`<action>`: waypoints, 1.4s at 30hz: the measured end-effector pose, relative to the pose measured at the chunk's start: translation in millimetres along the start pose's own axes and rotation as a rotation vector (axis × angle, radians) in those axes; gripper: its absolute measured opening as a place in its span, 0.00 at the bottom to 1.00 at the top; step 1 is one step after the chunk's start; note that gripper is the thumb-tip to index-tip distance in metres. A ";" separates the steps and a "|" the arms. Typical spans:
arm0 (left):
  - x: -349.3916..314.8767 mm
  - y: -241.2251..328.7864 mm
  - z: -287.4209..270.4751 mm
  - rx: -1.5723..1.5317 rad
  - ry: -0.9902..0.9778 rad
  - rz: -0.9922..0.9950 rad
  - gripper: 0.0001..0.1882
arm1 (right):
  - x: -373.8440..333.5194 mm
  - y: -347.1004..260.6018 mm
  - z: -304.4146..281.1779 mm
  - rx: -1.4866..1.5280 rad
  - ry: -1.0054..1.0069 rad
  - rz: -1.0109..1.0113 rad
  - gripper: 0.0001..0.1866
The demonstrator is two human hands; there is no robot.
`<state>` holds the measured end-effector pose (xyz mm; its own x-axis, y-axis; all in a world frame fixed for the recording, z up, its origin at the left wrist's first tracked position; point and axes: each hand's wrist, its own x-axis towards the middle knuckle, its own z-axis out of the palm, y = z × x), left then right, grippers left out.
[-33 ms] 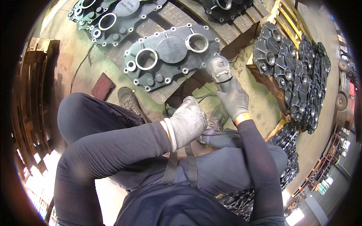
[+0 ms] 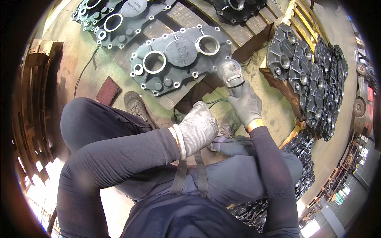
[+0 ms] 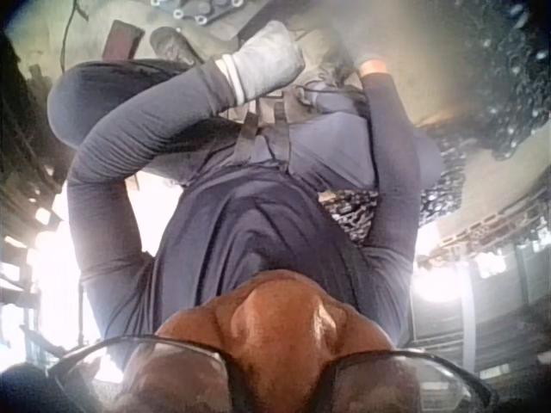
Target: The person sits on the floor and uses an angle grinder to smooth the edges of metal engine parts. They handle each part one at a time, grinding the edges and then placing the finished part on a wooden pallet.
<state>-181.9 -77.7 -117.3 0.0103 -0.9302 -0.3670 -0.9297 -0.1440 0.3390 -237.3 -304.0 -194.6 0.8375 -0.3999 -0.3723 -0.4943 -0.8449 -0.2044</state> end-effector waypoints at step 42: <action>9.7 1.0 8.0 0.011 -0.041 -0.038 0.10 | 29.6 32.1 -26.4 0.160 0.071 0.144 0.34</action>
<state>-185.7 -84.2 -127.5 0.0302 -0.9094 -0.4147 -0.9330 -0.1745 0.3148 -222.2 -352.4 -188.2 0.7674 -0.5408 -0.3444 -0.6355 -0.7128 -0.2967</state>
